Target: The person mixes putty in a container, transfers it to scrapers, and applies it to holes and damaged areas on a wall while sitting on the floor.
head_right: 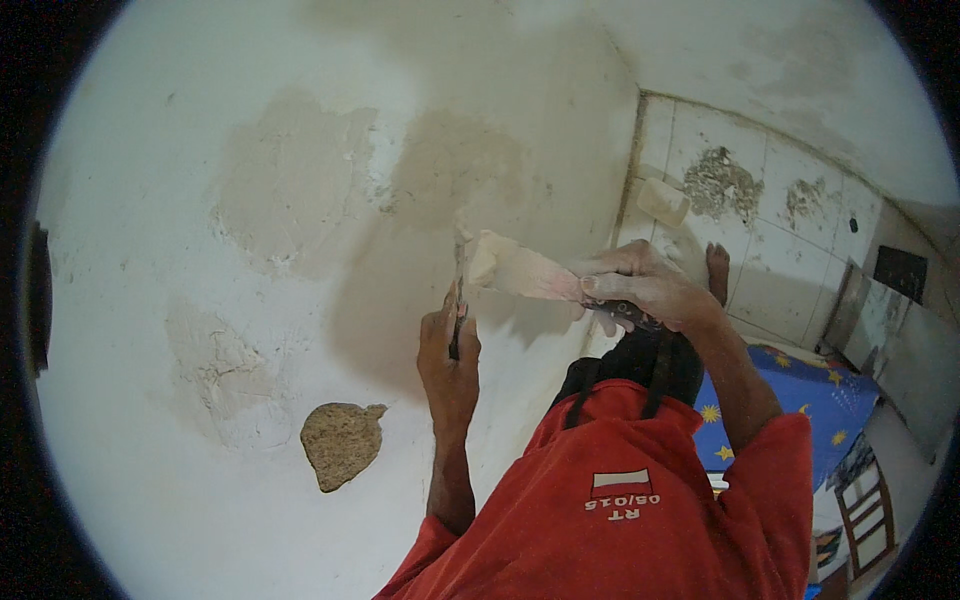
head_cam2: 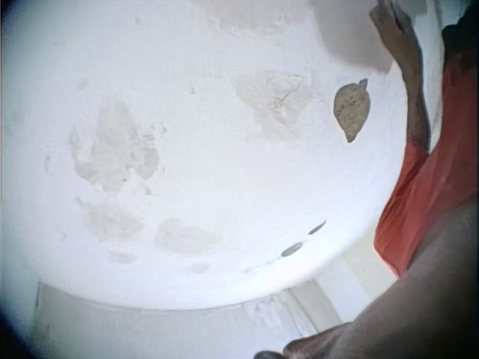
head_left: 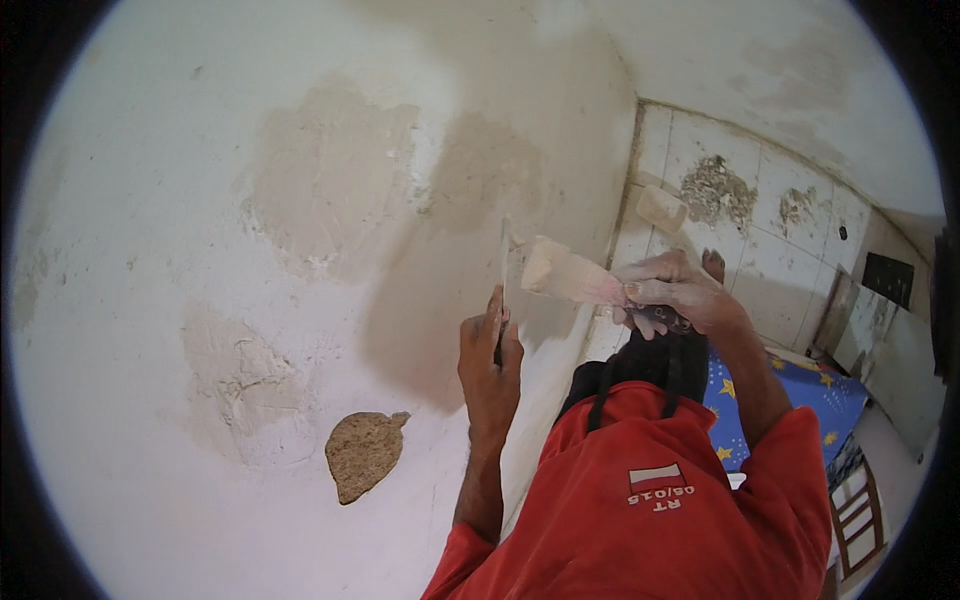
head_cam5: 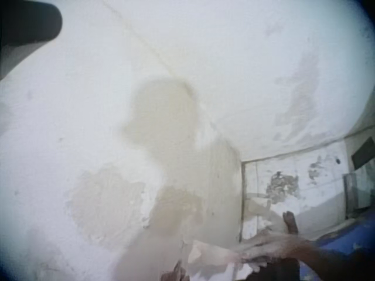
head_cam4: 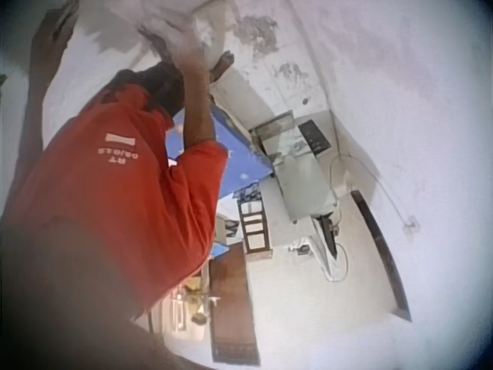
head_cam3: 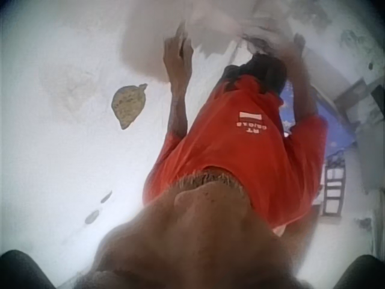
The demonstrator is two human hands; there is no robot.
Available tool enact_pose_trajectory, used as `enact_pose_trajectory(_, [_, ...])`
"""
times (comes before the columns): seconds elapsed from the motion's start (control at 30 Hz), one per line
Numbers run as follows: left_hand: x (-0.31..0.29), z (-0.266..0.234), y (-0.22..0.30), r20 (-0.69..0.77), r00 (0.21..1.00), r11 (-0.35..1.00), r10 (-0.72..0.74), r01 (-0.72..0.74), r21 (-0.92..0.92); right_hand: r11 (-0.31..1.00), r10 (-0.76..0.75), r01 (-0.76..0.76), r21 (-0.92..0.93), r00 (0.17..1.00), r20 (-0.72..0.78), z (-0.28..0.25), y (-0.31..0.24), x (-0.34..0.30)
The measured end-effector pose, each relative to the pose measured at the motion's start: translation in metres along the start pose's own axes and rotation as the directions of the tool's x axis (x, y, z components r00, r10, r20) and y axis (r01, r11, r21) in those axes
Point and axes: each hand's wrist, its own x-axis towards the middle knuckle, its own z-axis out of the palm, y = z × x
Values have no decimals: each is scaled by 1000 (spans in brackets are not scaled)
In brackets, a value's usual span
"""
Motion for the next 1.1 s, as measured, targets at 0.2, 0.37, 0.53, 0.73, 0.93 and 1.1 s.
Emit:
enact_pose_trajectory(0.2, [-40, 1, -18, -127, 972, 890, -199, 125, -439, 999, -38, 46, 27, 969, -245, 16, -11, 16])
enact_pose_trajectory(0.37, [-67, -9, -26, -183, 929, 763, -321, 139, -631, 986, -156, 164, 2, 941, -299, 71, -28, 67])
enact_pose_trajectory(0.53, [-84, -18, -35, -251, 937, 768, -242, 27, -639, 858, -484, 379, -347, 823, -298, 101, -24, 98])
enact_pose_trajectory(0.73, [-98, -26, -43, -257, 940, 774, -225, 12, -633, 640, -686, 308, -705, 643, -341, 95, -38, 124])
enact_pose_trajectory(0.93, [-110, -21, -59, -249, 937, 752, -246, 22, -658, 620, -717, 305, -723, 596, -363, 121, -36, 134])
enact_pose_trajectory(1.1, [-124, -29, -75, -164, 965, 733, -205, 41, -679, 628, -720, 311, -713, 581, -380, 149, -29, 138])
